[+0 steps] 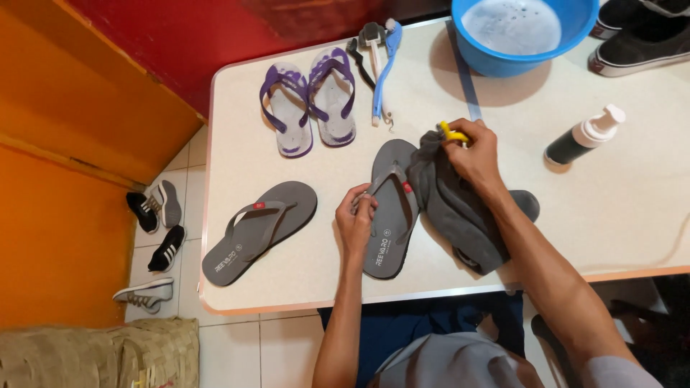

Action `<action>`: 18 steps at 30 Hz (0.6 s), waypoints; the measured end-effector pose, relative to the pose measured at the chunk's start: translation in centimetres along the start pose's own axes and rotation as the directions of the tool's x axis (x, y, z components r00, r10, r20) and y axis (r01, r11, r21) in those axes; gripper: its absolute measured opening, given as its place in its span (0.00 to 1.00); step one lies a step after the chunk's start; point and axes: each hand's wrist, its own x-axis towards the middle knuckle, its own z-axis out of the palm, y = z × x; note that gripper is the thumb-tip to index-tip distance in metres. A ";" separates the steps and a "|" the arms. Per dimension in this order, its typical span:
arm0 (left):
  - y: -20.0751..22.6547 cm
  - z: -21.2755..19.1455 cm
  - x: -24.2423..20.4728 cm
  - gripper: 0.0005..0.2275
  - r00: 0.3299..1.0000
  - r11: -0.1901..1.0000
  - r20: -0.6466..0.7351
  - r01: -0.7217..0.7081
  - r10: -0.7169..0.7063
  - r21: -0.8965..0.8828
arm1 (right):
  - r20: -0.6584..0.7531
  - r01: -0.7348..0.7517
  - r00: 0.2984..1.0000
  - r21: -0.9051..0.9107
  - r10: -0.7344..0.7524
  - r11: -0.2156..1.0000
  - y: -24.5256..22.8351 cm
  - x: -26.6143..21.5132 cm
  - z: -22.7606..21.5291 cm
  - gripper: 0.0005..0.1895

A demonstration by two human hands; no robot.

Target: Cleaning a pair of flip-flops using a toothbrush, soapy water, and a cloth.

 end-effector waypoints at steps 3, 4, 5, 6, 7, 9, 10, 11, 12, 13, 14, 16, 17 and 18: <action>1.9 0.2 -0.6 0.10 1.000 0.997 -0.002 -0.006 0.006 0.073 | 0.083 -0.048 0.996 0.090 0.040 0.995 -3.1 -0.8 1.4 0.20; 2.3 0.1 -0.8 0.10 1.000 0.993 -0.010 0.002 -0.001 0.114 | 0.172 -0.051 0.985 0.115 0.031 0.992 -4.2 -1.1 2.3 0.26; 2.3 0.3 -0.8 0.10 1.000 0.993 -0.009 0.003 -0.002 0.119 | 0.170 -0.054 0.985 0.118 0.034 0.992 -5.1 -1.4 2.5 0.26; 2.2 0.3 -0.7 0.10 1.000 0.988 -0.008 -0.005 0.006 0.153 | 0.258 -0.028 0.966 0.048 0.015 0.998 -5.9 -1.8 2.9 0.18; 2.1 0.3 -0.7 0.10 1.000 0.983 -0.015 -0.011 0.014 0.185 | 0.353 0.007 0.936 -0.018 0.000 1.000 -6.8 -2.1 3.3 0.12; 2.3 0.3 -0.8 0.09 0.999 0.979 -0.030 -0.011 0.018 0.204 | 0.394 -0.020 0.918 -0.086 0.053 0.996 -6.5 -2.1 2.9 0.15; 2.4 0.3 -0.8 0.08 0.999 0.975 -0.039 -0.012 0.021 0.220 | 0.425 -0.043 0.899 -0.161 0.109 0.986 -6.3 -2.1 2.8 0.19; 2.7 0.3 -1.0 0.08 0.999 0.975 -0.042 -0.009 0.019 0.222 | 0.429 -0.045 0.897 -0.160 0.110 0.986 -6.7 -2.3 2.7 0.19; 3.0 0.3 -1.1 0.08 0.999 0.969 -0.041 -0.010 0.020 0.248 | 0.430 -0.055 0.895 -0.165 0.122 0.985 -7.1 -2.5 2.6 0.21; 3.4 0.5 -1.0 0.07 0.999 0.961 -0.028 -0.016 0.025 0.275 | 0.421 -0.070 0.897 -0.172 0.137 0.983 -7.4 -2.4 2.4 0.25; 2.8 0.5 -0.7 0.07 0.999 0.961 -0.020 -0.018 0.025 0.277 | 0.414 -0.074 0.899 -0.173 0.141 0.982 -7.7 -2.6 2.4 0.25; 1.7 0.3 -0.2 0.07 0.999 0.955 -0.030 -0.018 0.028 0.294 | 0.434 -0.084 0.883 -0.226 0.178 0.970 -8.5 -3.1 2.4 0.27; 1.7 0.2 -0.1 0.07 0.999 0.955 -0.029 -0.018 0.028 0.296 | 0.433 -0.085 0.884 -0.226 0.178 0.970 -8.5 -3.0 2.6 0.27; 1.6 0.1 0.0 0.07 0.999 0.950 -0.027 -0.020 0.030 0.311 | 0.435 -0.082 0.882 -0.233 0.180 0.969 -8.4 -3.0 2.8 0.26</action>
